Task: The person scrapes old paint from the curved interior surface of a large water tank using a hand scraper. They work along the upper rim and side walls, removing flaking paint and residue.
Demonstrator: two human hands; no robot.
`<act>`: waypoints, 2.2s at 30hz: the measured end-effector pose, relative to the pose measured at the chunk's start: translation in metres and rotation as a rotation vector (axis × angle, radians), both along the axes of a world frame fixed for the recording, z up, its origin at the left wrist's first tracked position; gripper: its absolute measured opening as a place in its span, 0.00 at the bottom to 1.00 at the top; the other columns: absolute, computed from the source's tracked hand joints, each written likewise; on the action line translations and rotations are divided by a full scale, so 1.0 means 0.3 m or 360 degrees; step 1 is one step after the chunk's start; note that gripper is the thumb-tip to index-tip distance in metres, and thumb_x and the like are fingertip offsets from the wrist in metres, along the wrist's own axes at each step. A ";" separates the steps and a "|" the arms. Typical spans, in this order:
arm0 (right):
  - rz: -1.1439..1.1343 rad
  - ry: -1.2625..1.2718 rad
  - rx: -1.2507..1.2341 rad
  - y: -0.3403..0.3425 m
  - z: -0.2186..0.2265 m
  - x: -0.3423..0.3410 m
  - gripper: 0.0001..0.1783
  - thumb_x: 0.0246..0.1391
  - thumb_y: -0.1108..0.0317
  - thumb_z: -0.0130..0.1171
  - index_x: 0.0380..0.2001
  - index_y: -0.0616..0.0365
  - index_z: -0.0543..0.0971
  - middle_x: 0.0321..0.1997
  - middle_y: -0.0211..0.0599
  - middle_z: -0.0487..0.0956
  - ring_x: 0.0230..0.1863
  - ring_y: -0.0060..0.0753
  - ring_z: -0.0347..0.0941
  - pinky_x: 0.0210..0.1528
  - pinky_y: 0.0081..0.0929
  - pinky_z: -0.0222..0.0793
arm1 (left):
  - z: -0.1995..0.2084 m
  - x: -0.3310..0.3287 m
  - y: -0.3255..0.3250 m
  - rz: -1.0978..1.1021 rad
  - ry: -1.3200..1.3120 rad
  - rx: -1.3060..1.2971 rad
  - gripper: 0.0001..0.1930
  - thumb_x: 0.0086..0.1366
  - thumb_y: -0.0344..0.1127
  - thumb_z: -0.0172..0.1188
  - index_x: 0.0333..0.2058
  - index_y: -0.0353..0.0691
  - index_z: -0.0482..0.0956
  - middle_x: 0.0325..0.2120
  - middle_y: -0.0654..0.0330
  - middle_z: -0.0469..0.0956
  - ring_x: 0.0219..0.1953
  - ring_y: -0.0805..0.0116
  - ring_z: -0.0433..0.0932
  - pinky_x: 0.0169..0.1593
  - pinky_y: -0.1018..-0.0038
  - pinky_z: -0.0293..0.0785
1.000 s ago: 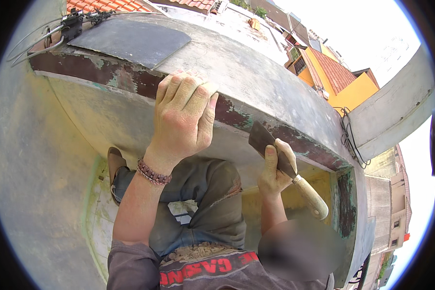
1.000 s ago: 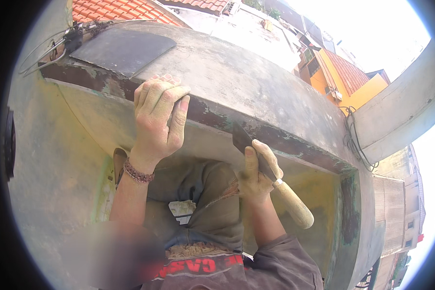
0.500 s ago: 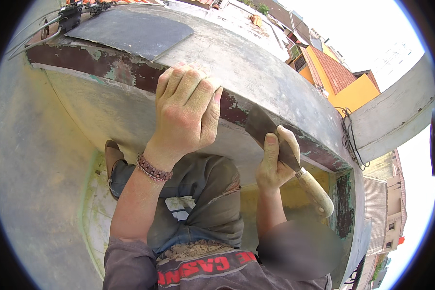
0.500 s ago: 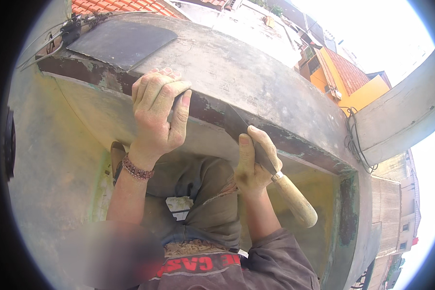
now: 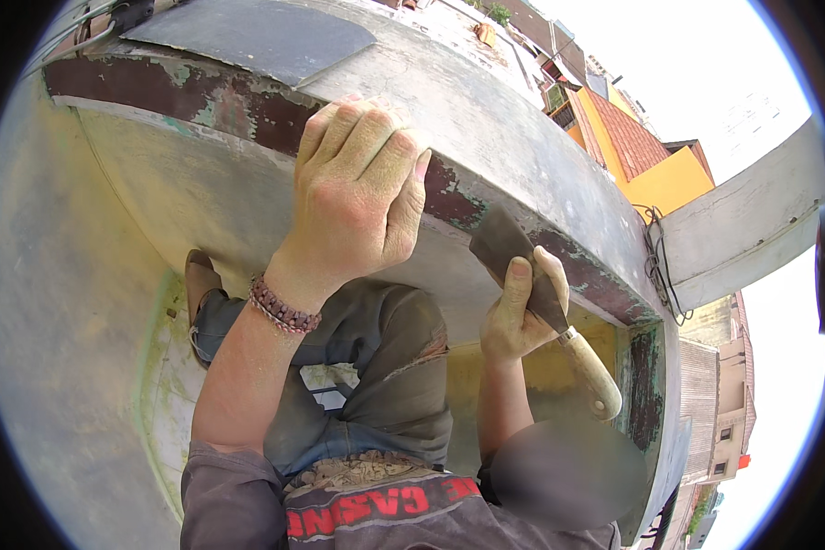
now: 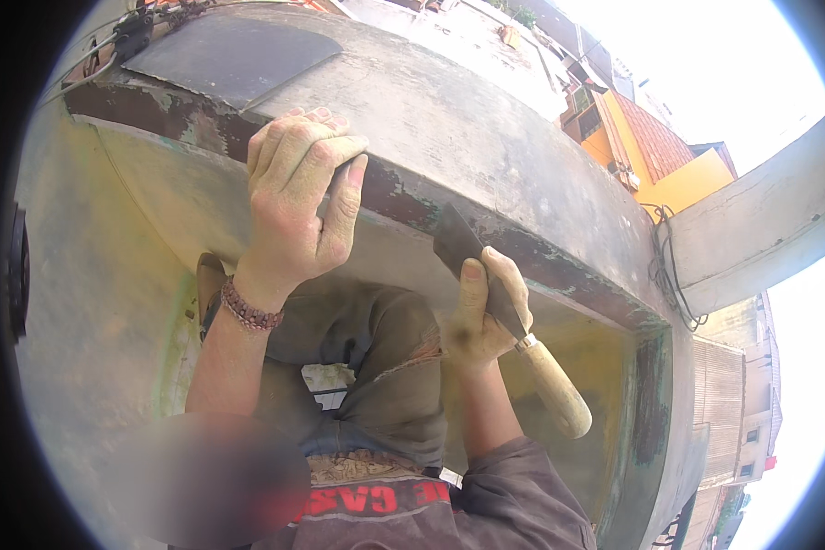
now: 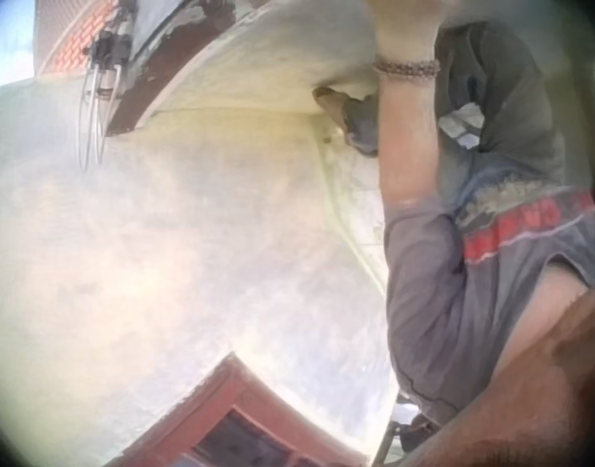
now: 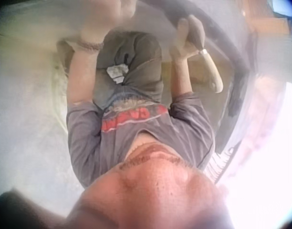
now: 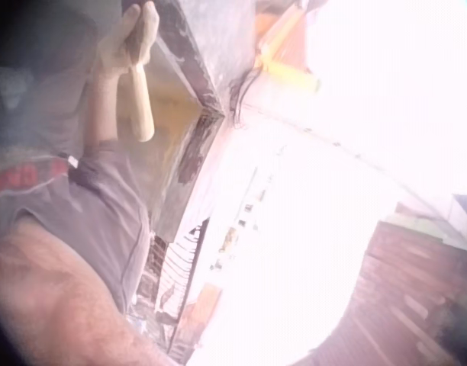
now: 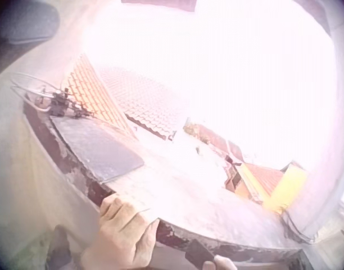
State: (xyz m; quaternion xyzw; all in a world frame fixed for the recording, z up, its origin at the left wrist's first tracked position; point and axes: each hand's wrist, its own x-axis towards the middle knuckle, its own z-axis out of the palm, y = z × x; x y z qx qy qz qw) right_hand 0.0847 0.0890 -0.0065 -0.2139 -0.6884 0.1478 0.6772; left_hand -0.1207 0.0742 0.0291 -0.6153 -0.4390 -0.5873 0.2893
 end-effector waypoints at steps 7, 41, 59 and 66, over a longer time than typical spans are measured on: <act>-0.0020 -0.0068 0.0005 -0.007 -0.036 0.053 0.13 0.56 0.78 0.59 0.45 0.65 0.75 0.40 0.35 0.76 0.39 0.21 0.70 0.46 0.20 0.67 | 0.006 0.002 -0.014 -0.0032 -0.0007 -0.0058 0.06 0.56 0.28 0.58 0.34 0.38 0.78 0.34 0.55 0.77 0.44 0.57 0.75 0.54 0.63 0.64; 0.0087 -0.0006 0.0139 0.030 -0.123 -0.016 0.12 0.55 0.79 0.59 0.44 0.64 0.75 0.35 0.43 0.81 0.35 0.29 0.77 0.39 0.25 0.72 | 0.019 -0.059 -0.019 -0.0230 0.0070 -0.0077 0.04 0.59 0.27 0.57 0.33 0.38 0.79 0.32 0.58 0.77 0.39 0.61 0.74 0.47 0.69 0.63; 0.0059 0.0091 -0.0054 0.010 -0.063 -0.032 0.13 0.56 0.78 0.59 0.45 0.65 0.75 0.39 0.37 0.78 0.38 0.22 0.72 0.42 0.19 0.68 | 0.019 -0.044 -0.028 -0.0234 0.0024 -0.0127 0.06 0.57 0.26 0.56 0.34 0.38 0.80 0.33 0.58 0.77 0.40 0.60 0.74 0.49 0.68 0.63; -0.0050 -0.0095 -0.0100 -0.009 -0.032 -0.070 0.14 0.58 0.77 0.58 0.47 0.65 0.74 0.40 0.34 0.76 0.39 0.21 0.70 0.44 0.16 0.64 | 0.017 -0.049 -0.039 -0.0185 0.0019 -0.0143 0.07 0.57 0.25 0.56 0.34 0.39 0.80 0.33 0.57 0.77 0.41 0.59 0.74 0.49 0.67 0.63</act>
